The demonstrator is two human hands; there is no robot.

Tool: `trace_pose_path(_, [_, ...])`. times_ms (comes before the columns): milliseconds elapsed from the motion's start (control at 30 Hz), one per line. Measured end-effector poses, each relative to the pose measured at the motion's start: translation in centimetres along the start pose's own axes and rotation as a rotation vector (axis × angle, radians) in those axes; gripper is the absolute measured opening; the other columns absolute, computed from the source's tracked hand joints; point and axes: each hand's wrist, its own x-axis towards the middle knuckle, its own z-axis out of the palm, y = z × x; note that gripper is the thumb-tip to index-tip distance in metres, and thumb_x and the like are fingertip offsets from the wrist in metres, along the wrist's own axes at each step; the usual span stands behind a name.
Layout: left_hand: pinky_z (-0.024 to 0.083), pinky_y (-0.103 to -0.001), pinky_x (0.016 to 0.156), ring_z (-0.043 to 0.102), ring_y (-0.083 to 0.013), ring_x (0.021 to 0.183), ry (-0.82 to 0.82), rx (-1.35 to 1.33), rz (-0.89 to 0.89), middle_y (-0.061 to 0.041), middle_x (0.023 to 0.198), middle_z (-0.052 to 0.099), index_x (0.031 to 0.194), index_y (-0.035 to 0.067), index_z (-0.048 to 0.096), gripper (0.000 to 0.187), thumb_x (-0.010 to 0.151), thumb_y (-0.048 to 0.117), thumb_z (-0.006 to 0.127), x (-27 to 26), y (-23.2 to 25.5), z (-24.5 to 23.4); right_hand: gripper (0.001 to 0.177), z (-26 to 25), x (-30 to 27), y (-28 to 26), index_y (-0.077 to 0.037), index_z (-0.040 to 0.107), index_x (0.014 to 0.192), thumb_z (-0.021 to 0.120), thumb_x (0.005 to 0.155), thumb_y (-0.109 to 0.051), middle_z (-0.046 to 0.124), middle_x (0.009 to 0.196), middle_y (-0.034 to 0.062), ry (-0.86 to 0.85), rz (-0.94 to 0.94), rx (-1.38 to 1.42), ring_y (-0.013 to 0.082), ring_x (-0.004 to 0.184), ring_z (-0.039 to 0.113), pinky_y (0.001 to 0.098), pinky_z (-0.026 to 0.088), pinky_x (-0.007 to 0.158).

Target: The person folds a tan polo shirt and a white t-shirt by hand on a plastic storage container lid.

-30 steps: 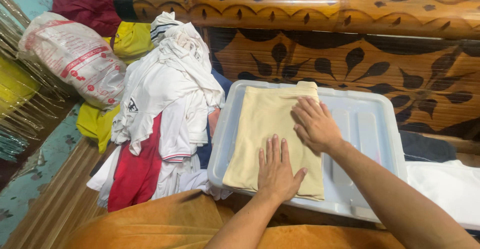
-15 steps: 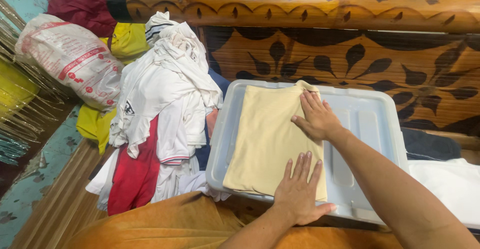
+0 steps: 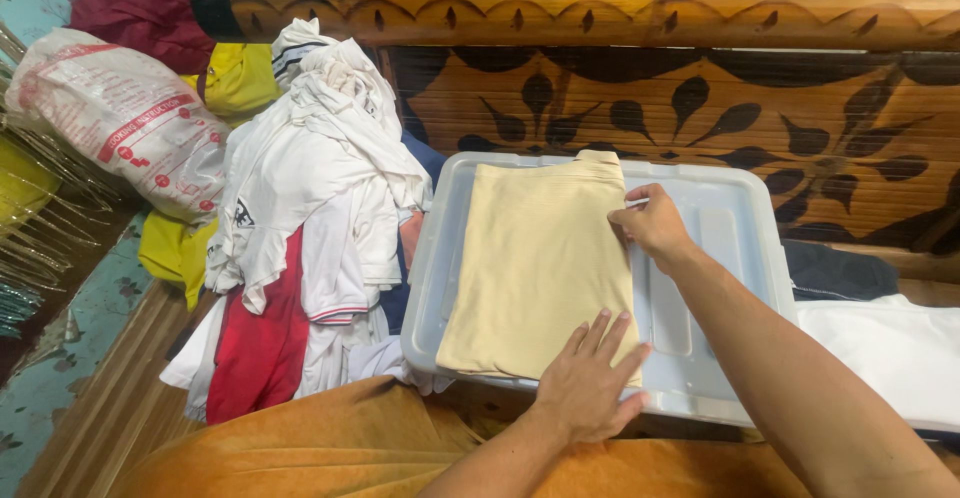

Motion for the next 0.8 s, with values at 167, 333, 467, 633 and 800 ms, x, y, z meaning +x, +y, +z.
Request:
trace_pose_path(167, [0.03, -0.054, 0.122, 0.037, -0.0438, 0.15, 0.104, -0.129, -0.033, -0.025, 0.16, 0.041, 0.147, 0.008, 0.054, 0.063, 0.085, 0.02, 0.059, -0.1, 0.1, -1.1, 0.069, -0.1, -2.4, -2.6, -0.007, 0.046, 0.144, 0.078, 0.084, -0.015, 0.06, 0.088, 0.0163, -0.091, 0.058, -0.001, 0.0202, 0.075, 0.055, 0.0366, 0.048, 0.069])
trace_pose_path(333, [0.024, -0.055, 0.123, 0.028, -0.0436, 0.154, 0.0, -0.105, -0.025, -0.025, 0.165, 0.032, 0.145, 0.012, 0.056, 0.058, 0.091, 0.031, 0.059, 0.2, -0.1, -0.8, 0.065, -0.9, -4.0, -3.4, -0.015, 0.053, 0.143, 0.072, 0.082, -0.006, 0.06, 0.097, 0.0118, -0.1, -0.076, -0.019, 0.0202, 0.081, 0.061, 0.0374, 0.053, 0.07])
trace_pose_path(467, [0.015, -0.056, 0.126, 0.018, -0.0426, 0.159, -0.023, -0.084, -0.019, -0.025, 0.171, 0.023, 0.153, 0.012, 0.05, 0.063, 0.1, 0.046, 0.054, 1.3, 0.9, 1.0, 0.054, -2.0, -3.5, -2.2, -0.01, 0.063, 0.135, 0.071, 0.083, -0.003, 0.066, 0.107, 0.0144, 0.009, -0.234, -0.06, 0.0231, 0.091, 0.064, 0.0358, 0.055, 0.08])
trace_pose_path(633, [0.013, -0.059, 0.124, 0.016, -0.0431, 0.159, -0.053, -0.249, 0.029, -0.027, 0.17, 0.022, 0.155, 0.011, 0.047, 0.071, 0.098, 0.053, 0.051, 3.5, 4.0, 2.2, 0.053, -5.2, -2.0, -0.9, -0.009, 0.064, 0.136, 0.071, 0.085, -0.003, 0.069, 0.115, 0.014, 0.116, -0.248, -0.126, 0.0237, 0.094, 0.067, 0.0357, 0.054, 0.084])
trace_pose_path(800, [0.018, -0.061, 0.119, 0.023, -0.0444, 0.155, -0.124, -0.473, 0.119, -0.029, 0.164, 0.03, 0.155, 0.005, 0.045, 0.074, 0.096, 0.048, 0.056, 5.7, 6.3, 2.9, 0.056, -7.8, -1.4, 0.3, -0.008, 0.062, 0.142, 0.074, 0.087, -0.006, 0.068, 0.122, 0.0154, 0.261, -0.203, -0.157, 0.0247, 0.102, 0.067, 0.0349, 0.055, 0.089])
